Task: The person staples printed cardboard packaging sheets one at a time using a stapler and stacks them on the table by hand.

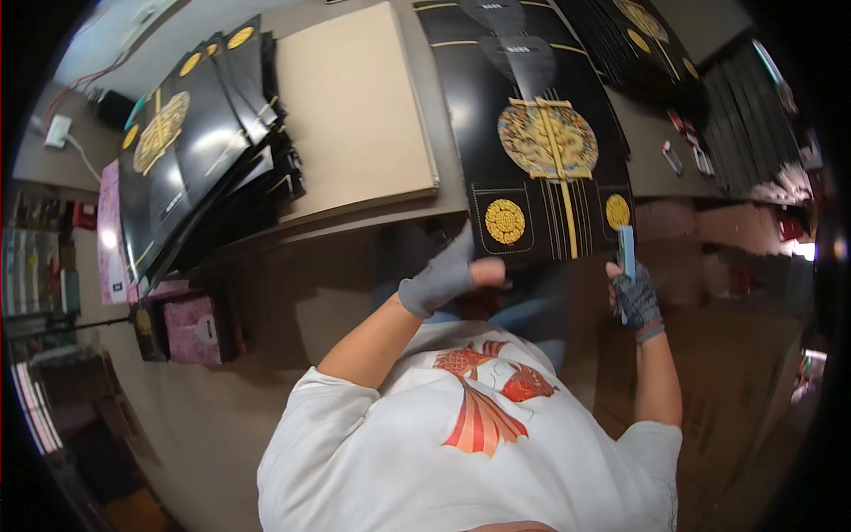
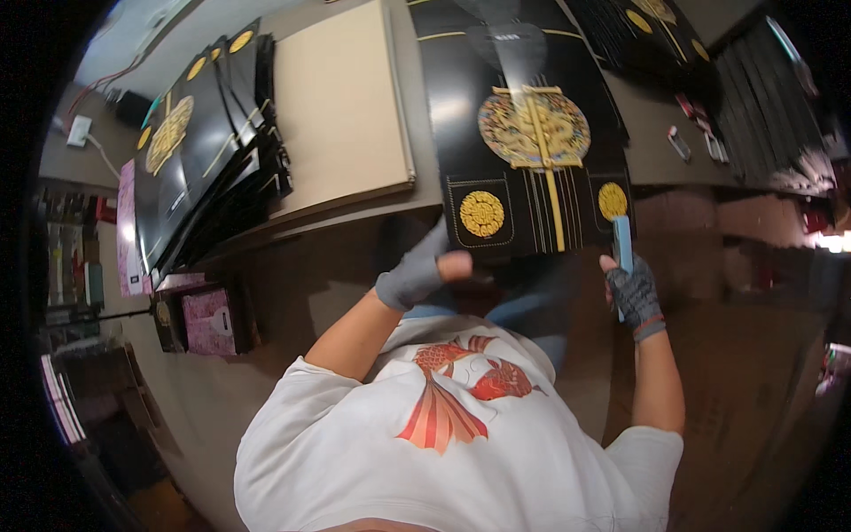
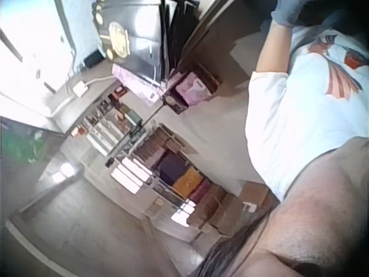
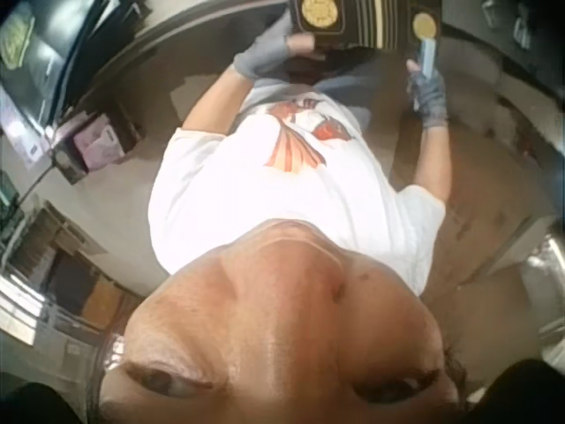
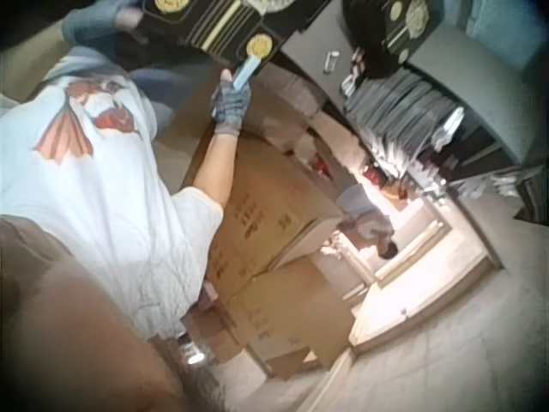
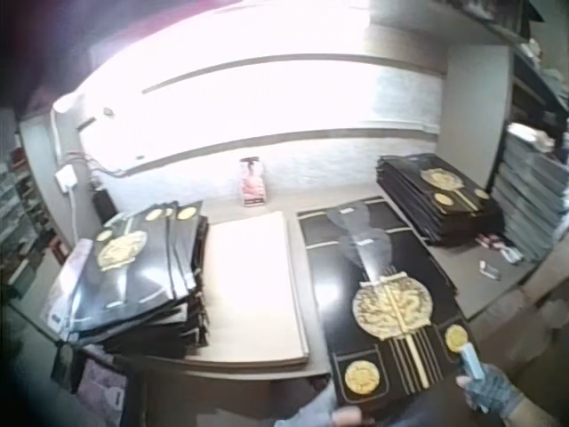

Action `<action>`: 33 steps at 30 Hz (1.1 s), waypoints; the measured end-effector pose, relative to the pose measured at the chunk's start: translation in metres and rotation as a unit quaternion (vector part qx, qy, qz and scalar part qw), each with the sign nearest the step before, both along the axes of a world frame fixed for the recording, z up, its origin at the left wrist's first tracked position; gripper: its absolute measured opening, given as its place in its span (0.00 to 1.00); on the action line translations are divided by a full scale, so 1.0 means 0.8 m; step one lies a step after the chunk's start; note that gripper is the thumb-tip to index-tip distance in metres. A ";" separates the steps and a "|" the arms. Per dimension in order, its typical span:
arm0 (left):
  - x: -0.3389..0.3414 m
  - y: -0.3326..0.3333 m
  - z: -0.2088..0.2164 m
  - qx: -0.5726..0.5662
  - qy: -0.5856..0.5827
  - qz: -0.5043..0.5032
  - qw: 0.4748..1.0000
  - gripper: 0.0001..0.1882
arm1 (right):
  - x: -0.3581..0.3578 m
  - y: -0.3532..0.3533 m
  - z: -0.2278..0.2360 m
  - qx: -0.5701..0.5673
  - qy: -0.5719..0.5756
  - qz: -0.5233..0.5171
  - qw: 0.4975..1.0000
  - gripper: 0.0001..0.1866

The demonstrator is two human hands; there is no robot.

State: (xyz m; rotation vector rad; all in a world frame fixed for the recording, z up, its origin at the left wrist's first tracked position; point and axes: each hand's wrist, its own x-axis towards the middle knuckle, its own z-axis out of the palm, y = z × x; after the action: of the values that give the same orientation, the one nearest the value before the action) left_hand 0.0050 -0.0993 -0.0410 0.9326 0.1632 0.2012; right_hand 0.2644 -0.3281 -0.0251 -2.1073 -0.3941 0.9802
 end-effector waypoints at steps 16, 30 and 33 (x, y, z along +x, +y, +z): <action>0.075 -0.061 0.043 0.077 0.144 0.015 0.986 0.22 | -0.076 -0.103 0.003 0.350 0.335 -0.040 0.874 0.32; -0.028 0.265 0.114 0.569 0.275 0.300 0.715 0.34 | -0.062 -0.053 -0.029 0.312 0.321 -0.002 0.894 0.27; -0.022 0.196 0.129 0.522 0.168 0.262 0.794 0.26 | -0.067 -0.056 -0.022 0.269 0.282 0.013 0.921 0.27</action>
State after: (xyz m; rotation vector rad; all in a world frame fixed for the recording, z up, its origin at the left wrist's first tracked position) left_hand -0.0128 0.0571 0.0625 2.0303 0.6934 0.6858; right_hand 0.2111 -0.3731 -0.0429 -1.2623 -0.3424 1.2689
